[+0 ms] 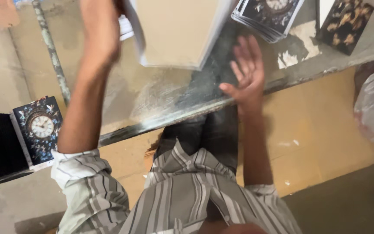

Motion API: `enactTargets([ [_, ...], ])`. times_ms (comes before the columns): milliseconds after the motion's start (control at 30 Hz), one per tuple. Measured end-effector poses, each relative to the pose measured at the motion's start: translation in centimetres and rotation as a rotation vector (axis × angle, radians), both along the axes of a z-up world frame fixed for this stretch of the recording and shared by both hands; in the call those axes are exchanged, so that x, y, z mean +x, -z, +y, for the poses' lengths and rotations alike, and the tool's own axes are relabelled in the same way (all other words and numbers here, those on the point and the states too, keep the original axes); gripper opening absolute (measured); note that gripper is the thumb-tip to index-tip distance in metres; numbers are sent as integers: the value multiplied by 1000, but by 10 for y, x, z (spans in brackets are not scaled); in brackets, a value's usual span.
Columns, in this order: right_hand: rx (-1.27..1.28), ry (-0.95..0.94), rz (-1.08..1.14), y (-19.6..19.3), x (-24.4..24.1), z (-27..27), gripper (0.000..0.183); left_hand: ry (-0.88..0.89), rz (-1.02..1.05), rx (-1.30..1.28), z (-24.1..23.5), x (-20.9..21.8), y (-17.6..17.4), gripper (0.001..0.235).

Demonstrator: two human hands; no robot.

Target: The person sits on the floor and repeatedly picks up a white card and a brown card, aligns them, and presses them together. They place the assembled pair on a stack to the left and continue the process with additional cards.

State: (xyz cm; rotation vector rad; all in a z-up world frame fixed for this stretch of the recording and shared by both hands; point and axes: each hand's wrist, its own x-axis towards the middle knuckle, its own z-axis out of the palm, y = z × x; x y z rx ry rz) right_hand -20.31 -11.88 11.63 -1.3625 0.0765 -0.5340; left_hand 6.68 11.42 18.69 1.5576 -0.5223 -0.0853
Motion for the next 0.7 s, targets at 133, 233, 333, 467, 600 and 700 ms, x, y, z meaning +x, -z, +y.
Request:
enactTargets([
  [133, -76, -319, 309, -15, 0, 5, 67, 314, 468, -203, -6, -61, -3, 27],
  [233, -79, -334, 473, -18, -7, 11, 31, 373, 465, -197, 13, -66, -6, 43],
  [333, -389, -478, 569, -39, -14, -7, 27, 423, 71, -126, 28, -62, -20, 39],
  [467, -1005, -736, 382, -45, 4, -7, 34, 895, -447, 356, 6, -66, -25, 58],
  [600, -1199, -570, 275, -38, 15, -6, 43, 1456, -148, 824, -37, -83, 22, 53],
  [700, -1346, -323, 278, -25, 15, -9, 42, 1224, -294, 782, -36, -82, 57, 56],
])
